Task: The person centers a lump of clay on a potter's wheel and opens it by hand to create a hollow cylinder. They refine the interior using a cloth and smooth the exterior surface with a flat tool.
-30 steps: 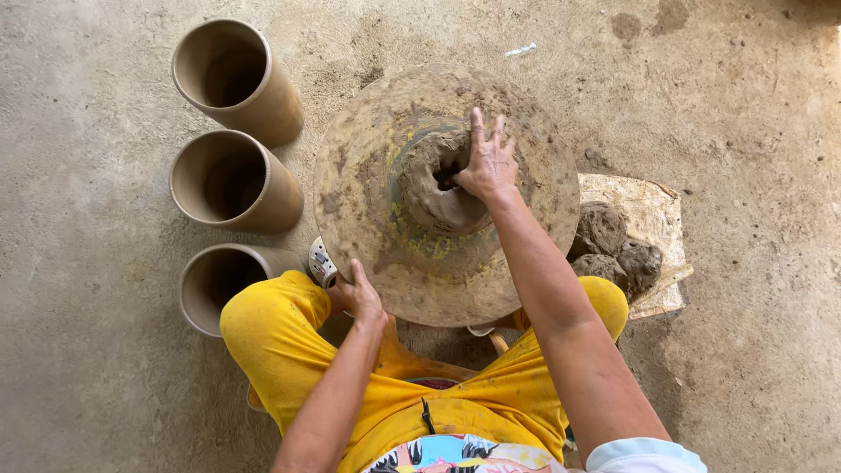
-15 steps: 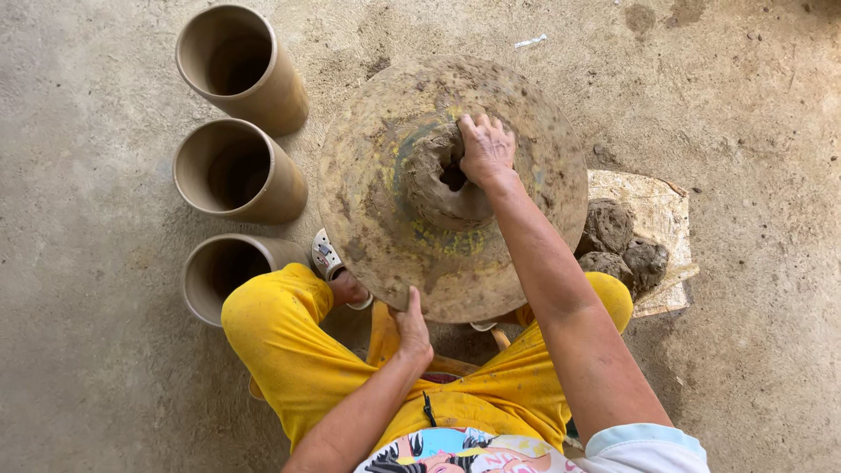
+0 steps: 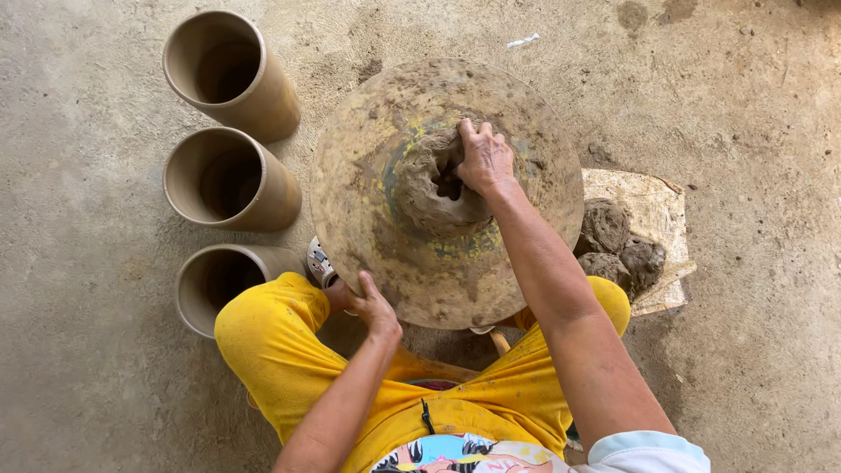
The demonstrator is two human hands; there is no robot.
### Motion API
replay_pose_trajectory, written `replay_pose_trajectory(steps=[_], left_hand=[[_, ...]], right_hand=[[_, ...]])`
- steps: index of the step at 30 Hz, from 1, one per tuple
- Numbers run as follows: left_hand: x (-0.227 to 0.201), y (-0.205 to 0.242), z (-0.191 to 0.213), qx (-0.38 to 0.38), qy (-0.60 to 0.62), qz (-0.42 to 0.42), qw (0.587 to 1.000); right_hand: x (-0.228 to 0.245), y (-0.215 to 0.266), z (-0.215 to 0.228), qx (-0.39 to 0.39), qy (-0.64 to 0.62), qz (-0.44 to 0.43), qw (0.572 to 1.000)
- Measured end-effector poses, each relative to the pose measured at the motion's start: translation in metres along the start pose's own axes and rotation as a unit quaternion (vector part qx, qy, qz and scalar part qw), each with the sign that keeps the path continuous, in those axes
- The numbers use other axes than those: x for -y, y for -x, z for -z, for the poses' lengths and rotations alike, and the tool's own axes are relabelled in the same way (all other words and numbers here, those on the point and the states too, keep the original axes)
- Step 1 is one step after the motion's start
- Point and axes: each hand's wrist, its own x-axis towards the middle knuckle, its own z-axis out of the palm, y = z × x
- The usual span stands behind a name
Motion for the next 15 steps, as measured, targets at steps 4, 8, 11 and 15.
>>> replay_pose_trajectory(steps=[4, 8, 11, 15], left_hand=[[0.020, 0.036, 0.008, 0.013, -0.021, 0.005, 1.000], [0.015, 0.065, 0.007, 0.050, 0.049, 0.085, 0.994], [-0.023, 0.047, 0.001, 0.083, 0.107, 0.022, 0.991], [-0.067, 0.008, -0.003, 0.008, -0.030, 0.143, 0.989]], right_hand=[[0.000, -0.007, -0.001, -0.037, 0.006, 0.047, 0.998], [0.014, 0.003, 0.009, 0.018, 0.005, 0.029, 0.999], [0.022, 0.017, 0.029, -0.007, 0.086, 0.084, 0.993], [0.015, 0.038, 0.043, -0.006, 0.016, -0.014, 1.000]])
